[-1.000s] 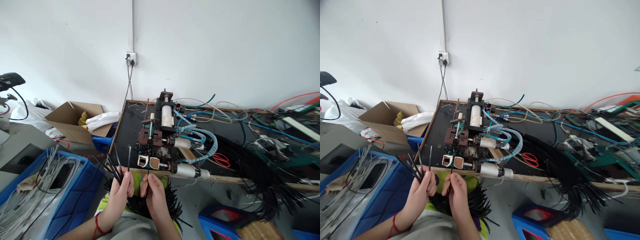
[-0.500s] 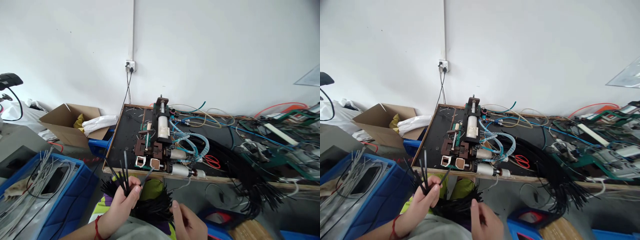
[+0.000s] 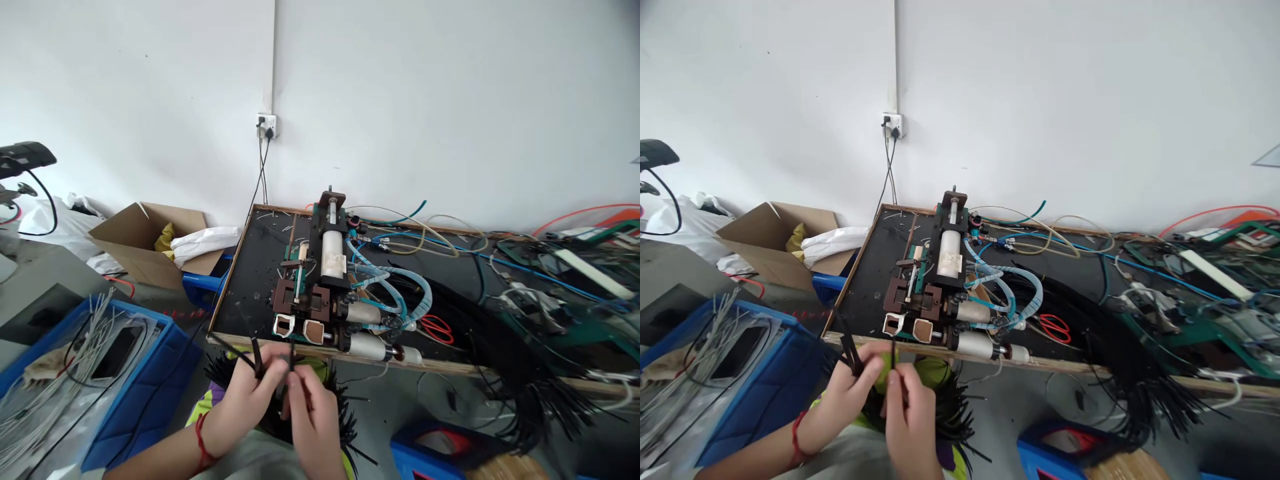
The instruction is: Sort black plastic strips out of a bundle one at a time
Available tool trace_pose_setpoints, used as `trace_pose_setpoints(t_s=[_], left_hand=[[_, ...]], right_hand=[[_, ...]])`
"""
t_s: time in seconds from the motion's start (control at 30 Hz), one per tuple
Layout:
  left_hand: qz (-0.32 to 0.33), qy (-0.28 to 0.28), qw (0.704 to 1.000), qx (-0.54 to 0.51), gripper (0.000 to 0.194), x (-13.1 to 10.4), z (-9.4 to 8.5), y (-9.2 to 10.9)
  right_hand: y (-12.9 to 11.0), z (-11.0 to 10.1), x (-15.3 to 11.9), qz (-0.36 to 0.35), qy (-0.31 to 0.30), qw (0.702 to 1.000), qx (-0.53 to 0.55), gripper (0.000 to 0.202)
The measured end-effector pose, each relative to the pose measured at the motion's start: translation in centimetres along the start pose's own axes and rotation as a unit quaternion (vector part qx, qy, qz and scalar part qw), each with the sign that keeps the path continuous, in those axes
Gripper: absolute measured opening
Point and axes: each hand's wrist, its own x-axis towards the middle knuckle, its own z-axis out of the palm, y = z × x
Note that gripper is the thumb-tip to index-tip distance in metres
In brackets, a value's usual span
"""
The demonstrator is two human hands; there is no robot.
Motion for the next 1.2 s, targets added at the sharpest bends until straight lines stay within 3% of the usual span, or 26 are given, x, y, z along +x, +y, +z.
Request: trace_pose_setpoints(t_s=[0.17,0.27,0.33,0.47,0.6,0.83,1.0,1.2], left_hand=[[-0.056,0.016,0.997,-0.054,0.046,1.3,0.3,-0.5],[-0.086,0.018,0.992,-0.088,0.053,1.7,0.1,-1.2],[-0.092,0.016,0.990,-0.104,0.054,1.8,0.1,-1.5],[-0.094,0.033,0.978,-0.183,0.042,1.9,0.1,-1.5],[-0.094,0.023,0.972,-0.215,0.041,1.8,0.0,-1.8],[-0.110,-0.005,0.967,-0.229,0.044,1.4,-0.1,-2.7],[-0.132,-0.021,0.960,-0.248,0.038,1.4,0.0,-2.6],[-0.118,-0.005,0.949,-0.294,0.054,1.5,0.3,-1.9]], right_hand=[[0.9,0.2,0.3,-0.010,-0.081,0.996,-0.028,0.040],[1.9,-0.1,0.4,0.028,-0.104,0.993,0.051,0.048],[2.7,0.2,0.6,0.049,-0.086,0.983,0.152,0.051],[3.8,1.1,1.2,0.108,-0.038,0.914,0.390,0.047],[4.0,1.7,2.0,0.133,-0.043,0.845,0.516,0.041],[4.3,2.3,2.4,0.196,-0.013,0.795,0.574,0.039],[4.6,2.6,2.8,0.202,-0.008,0.790,0.579,0.037],[4.7,2.9,3.1,0.208,-0.014,0.782,0.587,0.037]])
